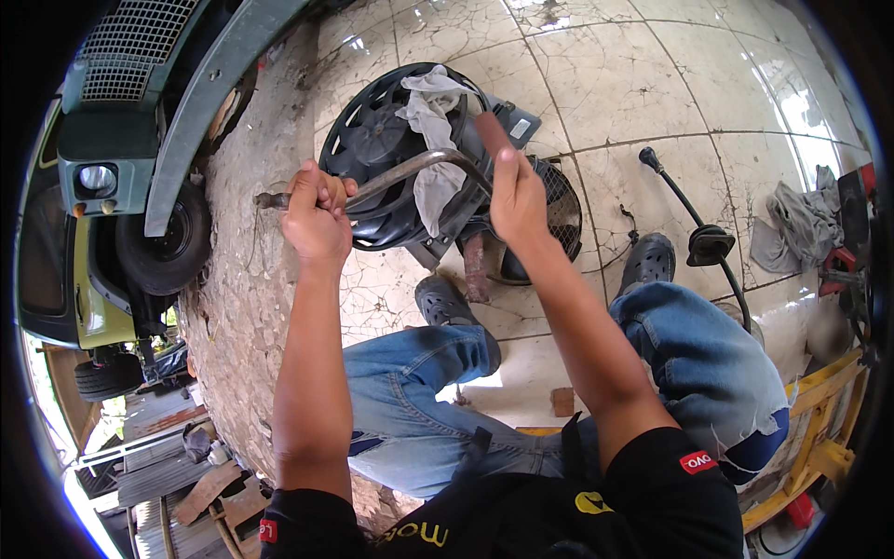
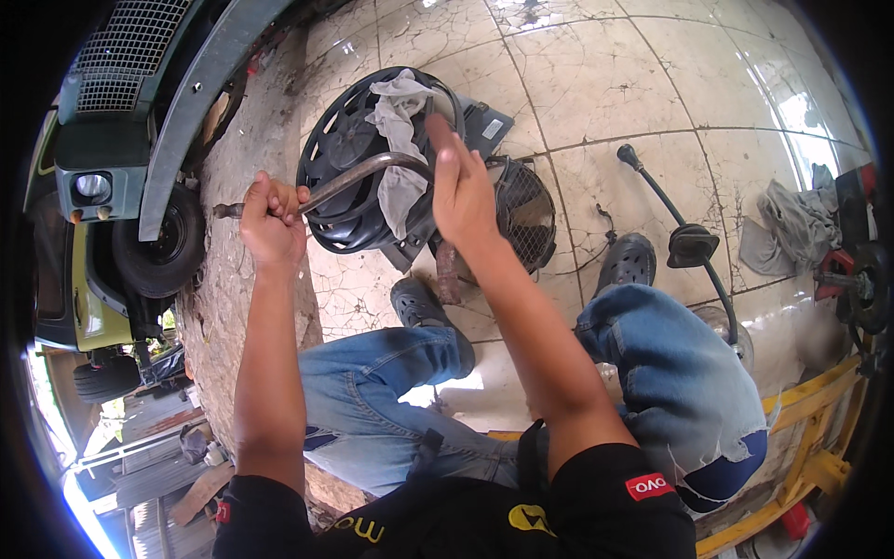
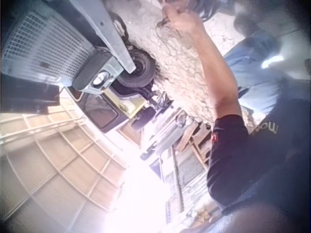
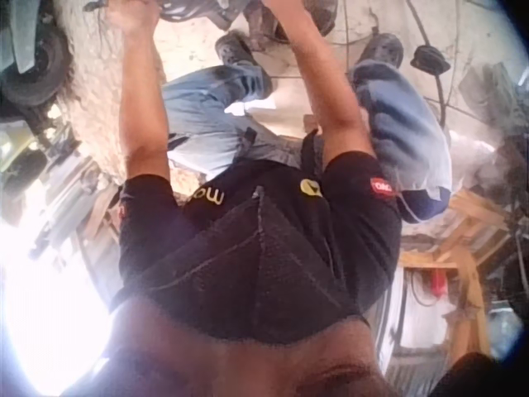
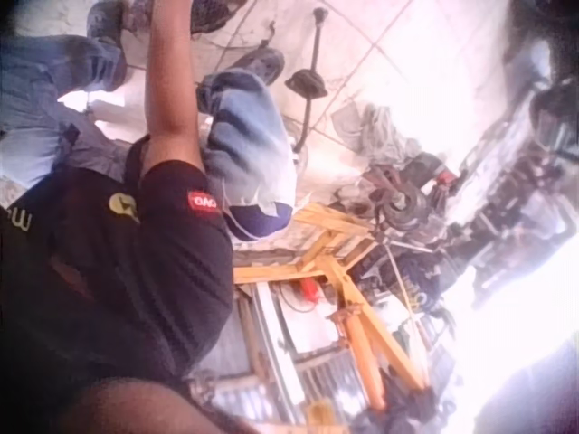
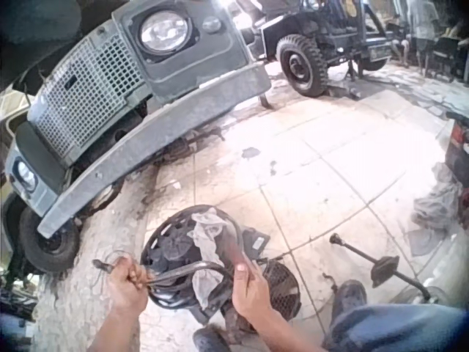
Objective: The person sits on the floor and uses a sanding block to smooth the surface of a curved metal rod. They repeatedly rub the sanding block along the rod's length, rotating it to treat different sides.
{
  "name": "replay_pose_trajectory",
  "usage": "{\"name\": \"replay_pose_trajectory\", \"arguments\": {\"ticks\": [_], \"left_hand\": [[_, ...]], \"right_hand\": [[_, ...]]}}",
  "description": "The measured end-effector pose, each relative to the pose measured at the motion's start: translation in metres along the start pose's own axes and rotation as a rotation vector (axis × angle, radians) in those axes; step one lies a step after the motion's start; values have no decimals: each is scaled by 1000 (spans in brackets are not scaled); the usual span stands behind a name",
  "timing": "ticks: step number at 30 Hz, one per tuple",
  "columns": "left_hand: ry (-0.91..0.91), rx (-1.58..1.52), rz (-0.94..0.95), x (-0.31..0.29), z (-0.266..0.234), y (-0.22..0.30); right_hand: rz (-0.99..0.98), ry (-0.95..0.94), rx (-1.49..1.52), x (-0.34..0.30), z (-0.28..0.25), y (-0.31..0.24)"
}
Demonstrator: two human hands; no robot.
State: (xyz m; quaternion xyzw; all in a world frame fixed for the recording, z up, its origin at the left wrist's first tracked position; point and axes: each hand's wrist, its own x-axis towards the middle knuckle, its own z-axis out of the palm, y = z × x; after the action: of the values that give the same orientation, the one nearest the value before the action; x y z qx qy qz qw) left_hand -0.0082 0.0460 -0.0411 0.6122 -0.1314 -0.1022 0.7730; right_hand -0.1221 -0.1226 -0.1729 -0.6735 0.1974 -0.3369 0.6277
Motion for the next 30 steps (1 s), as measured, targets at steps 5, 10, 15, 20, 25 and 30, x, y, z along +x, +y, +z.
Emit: {"name": "replay_pose_trajectory", "arguments": {"ticks": [5,10,15,20,25,30], "left_hand": [[-65,26,11,-5,5,1],[-189,12,49,-14,15,3],[14,0,25,-7,12,1],[74,31,14,-6,16,2],[-135,23,75,-20,24,3],[-55,24,63,-20,33,6]], "right_hand": [[-193,12,-64,-13,29,-17],[265,-383,378,44,7,-1],[141,-80,190,23,1,-6],[-121,42,-20,-11,29,-16],[196,-248,282,32,14,3],[331,-154,551,32,-5,1]]}}
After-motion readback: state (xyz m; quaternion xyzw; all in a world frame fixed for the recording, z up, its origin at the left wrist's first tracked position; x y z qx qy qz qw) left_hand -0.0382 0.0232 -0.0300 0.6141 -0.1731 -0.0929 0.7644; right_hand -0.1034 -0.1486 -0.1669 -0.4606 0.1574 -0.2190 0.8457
